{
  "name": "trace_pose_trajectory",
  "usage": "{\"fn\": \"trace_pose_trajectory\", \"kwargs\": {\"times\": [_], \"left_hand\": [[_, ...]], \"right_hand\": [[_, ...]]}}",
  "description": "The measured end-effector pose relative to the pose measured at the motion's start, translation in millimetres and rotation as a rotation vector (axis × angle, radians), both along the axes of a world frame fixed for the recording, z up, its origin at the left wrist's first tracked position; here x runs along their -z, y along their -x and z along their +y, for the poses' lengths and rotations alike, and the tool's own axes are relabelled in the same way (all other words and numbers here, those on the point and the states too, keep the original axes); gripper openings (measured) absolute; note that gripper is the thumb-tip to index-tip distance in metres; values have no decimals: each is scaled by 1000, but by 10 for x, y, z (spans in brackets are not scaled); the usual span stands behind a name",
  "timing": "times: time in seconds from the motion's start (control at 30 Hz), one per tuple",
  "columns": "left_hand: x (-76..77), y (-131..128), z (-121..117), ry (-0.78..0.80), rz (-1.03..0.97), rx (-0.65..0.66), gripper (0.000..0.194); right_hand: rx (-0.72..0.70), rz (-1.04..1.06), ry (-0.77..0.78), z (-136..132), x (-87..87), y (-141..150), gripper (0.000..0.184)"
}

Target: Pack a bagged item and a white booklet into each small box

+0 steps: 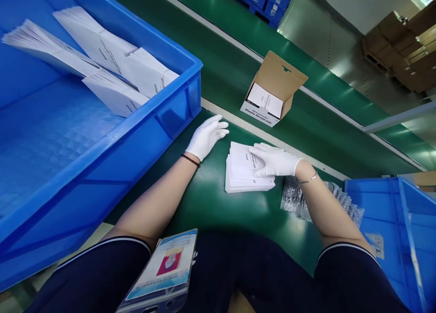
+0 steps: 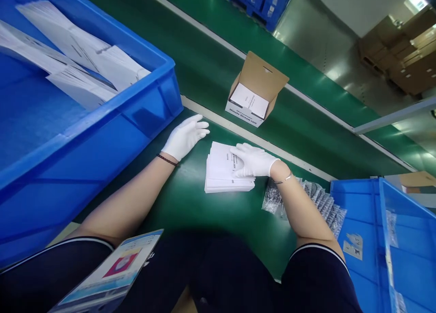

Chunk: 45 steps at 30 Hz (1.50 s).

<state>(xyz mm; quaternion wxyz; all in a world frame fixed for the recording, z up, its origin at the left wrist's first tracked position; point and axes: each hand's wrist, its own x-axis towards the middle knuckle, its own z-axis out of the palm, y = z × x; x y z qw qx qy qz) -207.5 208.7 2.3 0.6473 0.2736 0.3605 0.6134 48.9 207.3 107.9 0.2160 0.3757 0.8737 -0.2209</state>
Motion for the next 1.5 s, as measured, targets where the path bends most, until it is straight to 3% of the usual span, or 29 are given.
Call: {"fn": "trace_pose_trajectory", "kwargs": {"times": [0.2,0.37,0.47,0.53,0.6,0.73,0.8,0.9,0.97,1.1,1.17,1.27,1.4,1.5], "left_hand": [[-45,-49,-119,-203,307,161,59],[-73,-67,-143,-179,295,163,56],[-64,-66,-133,-189,310,123,51],[-53,-58,-124,-180,329,58,49],[-44,-51,-117,-151,318,9,49],[-54,-101,-142,-77,104,115,65],[-83,-160,-180,-37,14,175,85],[-149,-225,-229,-40,14,124,107],[-183,-219,-224,-62,33,55,97],[-166,-132,-121,-112,8,-37,61],[-124,-104,-73,-121,-13,-74,49],[-67,-109,-51,-108,-6,-76,36],[-34,-127,-84,-97,24,-39,33],[-32,-114,-103,-96,25,-45,32]], "right_hand": [[12,64,82,14,110,-48,81],[21,90,114,22,40,-39,63],[101,100,82,-18,-10,-9,50],[195,52,-17,-66,-25,27,47],[256,20,-215,-129,-14,69,47],[134,131,-605,-279,54,198,47],[46,159,-665,-362,64,287,46],[-13,176,-685,-488,-7,330,39],[91,205,-716,-586,-104,198,43],[670,157,-733,-885,-258,-452,37],[870,37,-682,-1076,-237,-780,37],[897,-145,-635,-1346,-73,-1000,39],[847,-230,-696,-1526,202,-869,47],[919,-229,-662,-1522,303,-765,38]]}}
